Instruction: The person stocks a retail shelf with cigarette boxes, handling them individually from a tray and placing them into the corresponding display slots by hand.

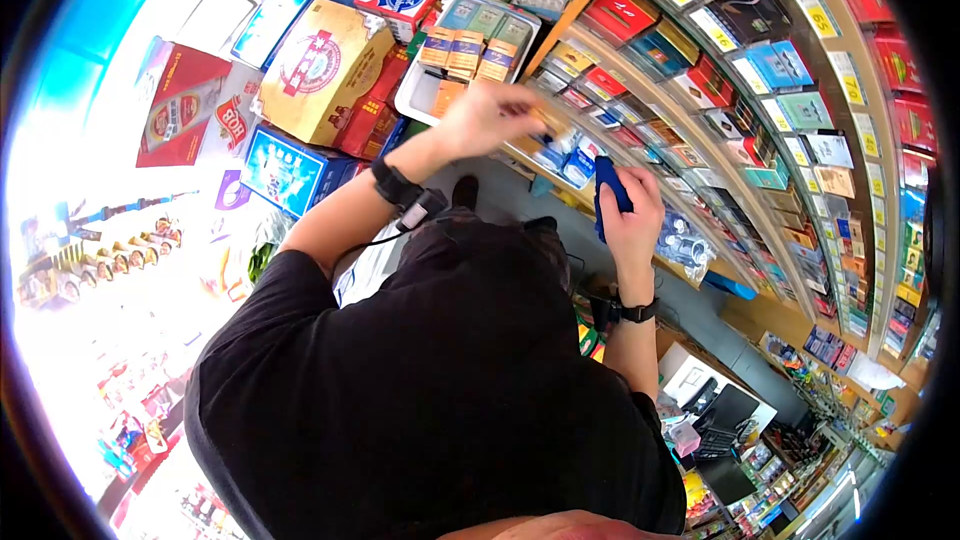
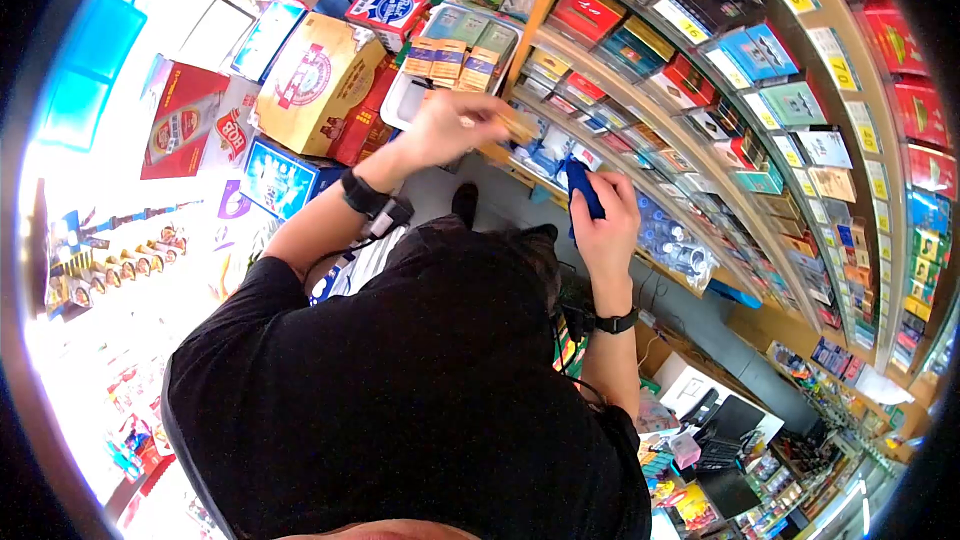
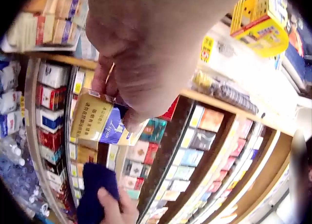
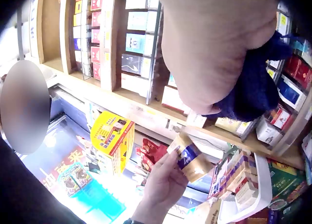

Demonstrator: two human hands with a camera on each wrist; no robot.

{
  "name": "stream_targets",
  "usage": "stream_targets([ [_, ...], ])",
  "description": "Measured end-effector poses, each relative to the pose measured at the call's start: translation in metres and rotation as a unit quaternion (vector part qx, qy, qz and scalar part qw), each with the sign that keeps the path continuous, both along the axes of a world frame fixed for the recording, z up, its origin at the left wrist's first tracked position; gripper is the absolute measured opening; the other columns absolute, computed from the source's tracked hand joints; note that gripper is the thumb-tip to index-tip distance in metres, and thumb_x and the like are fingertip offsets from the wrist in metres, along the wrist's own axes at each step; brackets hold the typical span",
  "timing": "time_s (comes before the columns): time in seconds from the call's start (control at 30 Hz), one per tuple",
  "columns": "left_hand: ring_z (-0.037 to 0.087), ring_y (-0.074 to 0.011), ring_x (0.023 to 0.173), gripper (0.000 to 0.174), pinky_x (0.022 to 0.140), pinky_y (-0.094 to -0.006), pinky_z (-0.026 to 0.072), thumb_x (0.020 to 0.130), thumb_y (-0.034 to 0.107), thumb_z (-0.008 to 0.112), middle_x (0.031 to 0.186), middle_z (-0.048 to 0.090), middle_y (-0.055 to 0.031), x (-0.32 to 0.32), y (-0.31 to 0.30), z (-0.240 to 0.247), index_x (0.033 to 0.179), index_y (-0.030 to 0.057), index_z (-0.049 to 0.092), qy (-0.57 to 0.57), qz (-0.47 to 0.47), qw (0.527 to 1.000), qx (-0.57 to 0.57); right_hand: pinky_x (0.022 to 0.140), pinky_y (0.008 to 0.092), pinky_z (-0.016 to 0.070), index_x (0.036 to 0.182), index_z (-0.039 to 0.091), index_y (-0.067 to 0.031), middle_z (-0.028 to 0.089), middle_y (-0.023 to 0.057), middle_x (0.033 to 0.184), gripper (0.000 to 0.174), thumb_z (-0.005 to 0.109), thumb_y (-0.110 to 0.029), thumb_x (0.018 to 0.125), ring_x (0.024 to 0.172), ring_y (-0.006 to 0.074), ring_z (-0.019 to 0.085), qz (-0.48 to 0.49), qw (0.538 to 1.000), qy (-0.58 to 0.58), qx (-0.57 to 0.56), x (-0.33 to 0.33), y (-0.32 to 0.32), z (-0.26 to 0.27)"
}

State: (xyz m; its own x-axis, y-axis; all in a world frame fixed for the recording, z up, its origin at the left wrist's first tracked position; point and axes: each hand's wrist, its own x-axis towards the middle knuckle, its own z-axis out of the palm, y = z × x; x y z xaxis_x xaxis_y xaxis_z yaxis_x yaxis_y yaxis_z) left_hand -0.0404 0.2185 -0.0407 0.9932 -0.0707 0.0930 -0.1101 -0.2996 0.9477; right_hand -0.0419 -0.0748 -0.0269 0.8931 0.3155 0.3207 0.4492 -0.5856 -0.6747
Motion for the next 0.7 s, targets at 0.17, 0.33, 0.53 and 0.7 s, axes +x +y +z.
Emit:
stream_targets([
  [0.17, 0.076, -0.0215, 0.085, 0.033, 0.076, -0.034, 0.0581, 0.085, 0.024, 0.081, 0.099, 0.078, -0.014, 0.013, 0.092, -0.079, 0.109, 0.0017, 0.075, 0.06, 0.207, 0.975, 0.056, 0.08, 0.0376, 0.0531, 0.107, 0.072, 0.0025, 0.066, 0.0135, 0.101, 0.025, 0.075, -0.006, 0.083, 0.089, 0.0304, 0.066, -0.012, 1.0, 0.019, 0.0, -0.004, -0.008, -0.017],
  [0.33, 0.075, -0.0283, 0.086, 0.03, 0.077, -0.0384, 0.0572, 0.084, 0.024, 0.079, 0.093, 0.077, -0.0157, 0.012, 0.124, -0.142, 0.102, 0.0008, 0.074, 0.116, 0.251, 0.946, 0.168, 0.078, 0.0357, 0.0524, 0.105, 0.072, 0.0033, 0.067, 0.0137, 0.098, 0.024, 0.076, -0.006, 0.083, 0.087, 0.0292, 0.066, -0.028, 0.999, 0.039, 0.004, -0.005, -0.003, -0.02],
  [0.53, 0.074, -0.0319, 0.092, 0.026, 0.081, -0.0425, 0.0569, 0.086, 0.022, 0.073, 0.094, 0.076, -0.0169, 0.028, 0.136, -0.222, 0.104, 0.0028, 0.074, 0.134, 0.211, 0.964, 0.087, 0.082, 0.0337, 0.0527, 0.105, 0.071, 0.0046, 0.069, 0.0135, 0.102, 0.024, 0.076, -0.006, 0.085, 0.09, 0.0264, 0.068, -0.046, 0.997, 0.061, -0.001, -0.011, -0.003, -0.019],
  [0.7, 0.074, -0.034, 0.093, 0.026, 0.081, -0.0424, 0.0567, 0.088, 0.022, 0.071, 0.098, 0.075, -0.0201, 0.034, 0.125, -0.212, 0.106, 0.0034, 0.075, 0.172, 0.186, 0.942, 0.219, 0.077, 0.0345, 0.0533, 0.105, 0.072, 0.0037, 0.069, 0.0134, 0.1, 0.024, 0.076, -0.006, 0.084, 0.087, 0.0277, 0.068, -0.074, 0.995, 0.057, 0.018, -0.018, -0.011, -0.025],
])
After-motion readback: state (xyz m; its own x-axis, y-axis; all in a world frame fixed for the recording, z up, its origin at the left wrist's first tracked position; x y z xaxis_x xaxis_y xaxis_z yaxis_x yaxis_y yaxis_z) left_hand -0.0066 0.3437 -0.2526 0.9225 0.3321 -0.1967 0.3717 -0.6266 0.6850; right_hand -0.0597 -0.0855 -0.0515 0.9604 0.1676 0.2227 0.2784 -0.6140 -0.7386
